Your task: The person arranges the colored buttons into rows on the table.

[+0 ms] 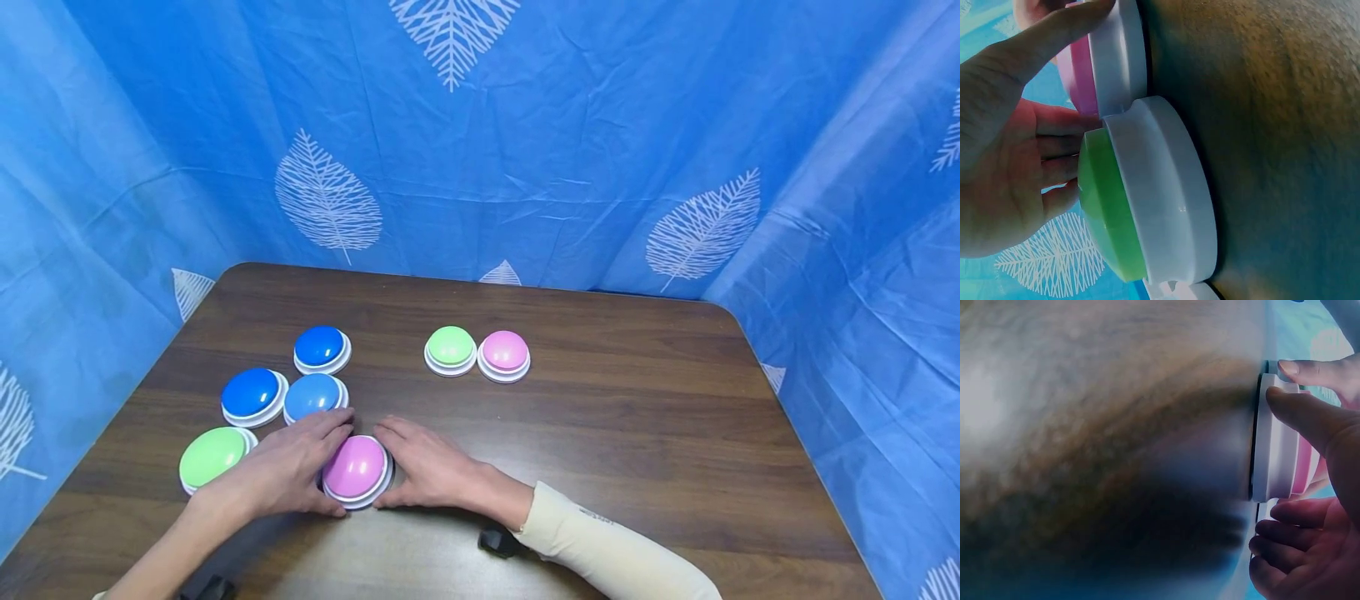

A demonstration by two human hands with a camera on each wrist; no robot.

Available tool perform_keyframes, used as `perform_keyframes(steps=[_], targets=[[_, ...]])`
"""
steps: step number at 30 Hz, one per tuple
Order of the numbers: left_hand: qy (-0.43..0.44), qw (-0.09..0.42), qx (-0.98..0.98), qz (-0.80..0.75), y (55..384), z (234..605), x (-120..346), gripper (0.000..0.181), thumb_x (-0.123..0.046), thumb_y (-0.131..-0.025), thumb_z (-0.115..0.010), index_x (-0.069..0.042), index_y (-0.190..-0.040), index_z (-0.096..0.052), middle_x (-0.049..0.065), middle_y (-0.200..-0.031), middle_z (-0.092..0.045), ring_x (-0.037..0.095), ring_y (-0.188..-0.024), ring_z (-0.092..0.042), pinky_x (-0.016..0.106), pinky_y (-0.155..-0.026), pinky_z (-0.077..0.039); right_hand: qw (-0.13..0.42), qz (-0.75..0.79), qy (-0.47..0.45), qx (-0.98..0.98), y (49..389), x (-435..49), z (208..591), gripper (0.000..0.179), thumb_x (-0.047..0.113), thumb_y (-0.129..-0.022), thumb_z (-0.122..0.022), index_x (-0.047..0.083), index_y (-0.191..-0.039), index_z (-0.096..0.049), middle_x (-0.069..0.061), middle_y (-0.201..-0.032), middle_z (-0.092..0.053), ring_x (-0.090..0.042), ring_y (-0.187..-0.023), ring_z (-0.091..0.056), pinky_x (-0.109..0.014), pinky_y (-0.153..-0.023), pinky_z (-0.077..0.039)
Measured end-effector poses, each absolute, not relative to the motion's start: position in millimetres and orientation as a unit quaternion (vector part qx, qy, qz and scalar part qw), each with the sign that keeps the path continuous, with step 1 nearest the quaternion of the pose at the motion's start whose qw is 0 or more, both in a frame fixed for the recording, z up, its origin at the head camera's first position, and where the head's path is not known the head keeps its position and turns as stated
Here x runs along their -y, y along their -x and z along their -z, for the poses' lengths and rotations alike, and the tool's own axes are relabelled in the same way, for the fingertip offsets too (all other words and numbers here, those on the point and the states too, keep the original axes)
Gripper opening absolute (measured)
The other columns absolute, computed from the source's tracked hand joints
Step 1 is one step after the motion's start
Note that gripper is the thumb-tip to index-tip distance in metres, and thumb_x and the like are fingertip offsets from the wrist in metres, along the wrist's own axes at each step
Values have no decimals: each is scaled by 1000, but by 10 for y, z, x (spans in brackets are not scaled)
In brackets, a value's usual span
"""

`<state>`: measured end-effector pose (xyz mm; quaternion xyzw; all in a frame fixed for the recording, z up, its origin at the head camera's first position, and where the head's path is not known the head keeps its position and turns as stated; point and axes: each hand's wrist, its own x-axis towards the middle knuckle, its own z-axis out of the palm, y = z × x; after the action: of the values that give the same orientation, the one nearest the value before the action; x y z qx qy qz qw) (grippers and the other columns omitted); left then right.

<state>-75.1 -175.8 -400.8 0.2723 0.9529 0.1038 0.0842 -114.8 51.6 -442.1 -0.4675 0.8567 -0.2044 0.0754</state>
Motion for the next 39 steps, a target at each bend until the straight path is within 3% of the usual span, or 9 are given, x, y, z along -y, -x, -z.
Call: perform_keyframes(steps=[18,33,39], targets=[[-270,82,-954,-102,733,4041,1741,87,-45,-64,-92,6,-125,-58,24,-136,-52,40,-129,-47,52,-108,-37,80,217,455,-860,1138,-455,4462,82,50,-79,-80,4,-140,-51,-10,-142,-51,-19,-131,-48,-34,-105,-42],[-275,62,-950,-134,830,3959,1679,80,-44,-67,-90,1,-125,-59,20,-133,-56,39,-125,-52,54,-104,-42,96,301,434,-844,1199,-611,4380,77,42,-81,-82,6,-141,-50,-9,-141,-51,-16,-130,-48,-31,-108,-39],[-287,59,-945,-145,923,3944,1599,80,-45,-69,-89,0,-127,-59,18,-131,-58,36,-123,-53,52,-101,-45,94,314,417,-848,1234,-735,4374,77,42,-82,-81,8,-143,-48,-7,-143,-49,-18,-132,-46,-37,-107,-40]])
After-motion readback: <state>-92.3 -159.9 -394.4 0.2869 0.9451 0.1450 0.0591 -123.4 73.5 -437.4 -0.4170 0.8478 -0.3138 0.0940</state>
